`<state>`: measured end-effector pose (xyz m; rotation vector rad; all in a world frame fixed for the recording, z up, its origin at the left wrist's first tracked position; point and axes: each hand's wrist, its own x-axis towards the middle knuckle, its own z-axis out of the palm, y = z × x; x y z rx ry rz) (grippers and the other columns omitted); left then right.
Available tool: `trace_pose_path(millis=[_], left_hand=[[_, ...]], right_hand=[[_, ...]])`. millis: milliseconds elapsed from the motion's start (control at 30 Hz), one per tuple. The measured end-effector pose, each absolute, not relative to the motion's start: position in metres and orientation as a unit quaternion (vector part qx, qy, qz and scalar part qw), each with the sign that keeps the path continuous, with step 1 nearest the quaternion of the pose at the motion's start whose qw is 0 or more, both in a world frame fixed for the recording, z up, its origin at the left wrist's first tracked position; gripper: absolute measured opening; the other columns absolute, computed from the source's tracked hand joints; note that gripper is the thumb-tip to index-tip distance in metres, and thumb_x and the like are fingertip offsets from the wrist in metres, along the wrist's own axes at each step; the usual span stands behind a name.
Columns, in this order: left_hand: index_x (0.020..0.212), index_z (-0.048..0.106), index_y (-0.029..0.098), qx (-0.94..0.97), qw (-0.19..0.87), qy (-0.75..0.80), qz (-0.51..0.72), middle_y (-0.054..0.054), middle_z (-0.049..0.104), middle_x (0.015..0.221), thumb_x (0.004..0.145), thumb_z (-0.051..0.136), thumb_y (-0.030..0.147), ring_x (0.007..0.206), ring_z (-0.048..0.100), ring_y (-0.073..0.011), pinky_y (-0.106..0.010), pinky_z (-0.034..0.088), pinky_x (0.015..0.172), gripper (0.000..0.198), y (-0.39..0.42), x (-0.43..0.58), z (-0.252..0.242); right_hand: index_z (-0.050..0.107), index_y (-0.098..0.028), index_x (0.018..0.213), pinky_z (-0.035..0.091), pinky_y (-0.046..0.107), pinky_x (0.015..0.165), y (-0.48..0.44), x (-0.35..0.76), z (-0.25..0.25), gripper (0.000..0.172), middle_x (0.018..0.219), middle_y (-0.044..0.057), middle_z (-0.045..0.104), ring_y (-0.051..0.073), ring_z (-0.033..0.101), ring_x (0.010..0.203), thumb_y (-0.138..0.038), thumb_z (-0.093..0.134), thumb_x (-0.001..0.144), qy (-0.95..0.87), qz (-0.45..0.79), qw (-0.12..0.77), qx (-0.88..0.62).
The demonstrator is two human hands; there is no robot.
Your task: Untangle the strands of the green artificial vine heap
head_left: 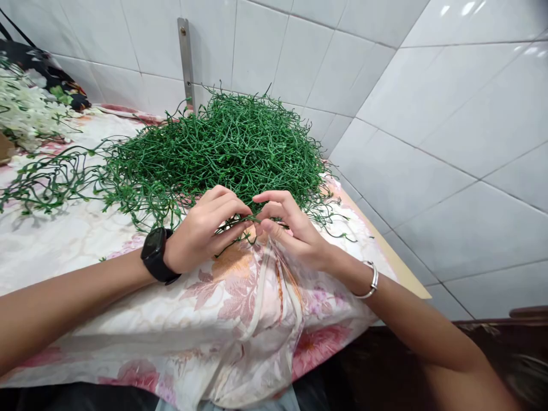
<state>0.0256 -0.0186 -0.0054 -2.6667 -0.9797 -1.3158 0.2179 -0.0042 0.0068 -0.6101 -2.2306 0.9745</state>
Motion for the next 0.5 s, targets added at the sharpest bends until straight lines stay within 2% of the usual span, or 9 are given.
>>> trace_pose_path(millis=[167, 267, 500], left_hand=[[0.082, 0.056, 0.017, -0.846, 0.012, -0.321, -0.426, -0.005, 0.061, 0.077, 0.08, 0.052, 0.022, 0.081, 0.05, -0.0174, -0.031, 0.042, 0.072, 0.006, -0.0202, 0.0257, -0.0042], [0.081, 0.057, 0.016, -0.846, -0.001, -0.334, -0.416, -0.005, 0.061, 0.076, 0.08, 0.052, 0.021, 0.08, 0.05, -0.0176, -0.031, 0.041, 0.072, 0.007, -0.021, 0.0247, -0.0033], [0.079, 0.056, 0.014, -0.853, -0.021, -0.33, -0.404, -0.005, 0.059, 0.073, 0.082, 0.049, 0.021, 0.077, 0.048, -0.0166, -0.03, 0.039, 0.072, 0.01, -0.0242, 0.0296, -0.0023]], right_hand=[[0.031, -0.019, 0.116, 0.048, 0.021, 0.062, -0.0035, 0.2173, 0.0072, 0.034, 0.08, 0.0, 0.048, 0.009, 0.054, 0.074, -0.021, 0.045, 0.085, -0.812, 0.42, 0.332, -0.232], [0.034, -0.02, 0.115, 0.047, 0.02, 0.058, -0.0023, 0.2172, 0.0087, 0.035, 0.077, -0.001, 0.048, 0.009, 0.054, 0.071, -0.02, 0.048, 0.083, -0.785, 0.455, 0.352, -0.231], [0.04, -0.02, 0.101, 0.032, 0.014, 0.038, 0.0053, 0.2186, 0.0099, 0.029, 0.066, -0.004, 0.05, 0.006, 0.048, 0.053, -0.025, 0.057, 0.078, -0.648, 0.592, 0.404, -0.259]])
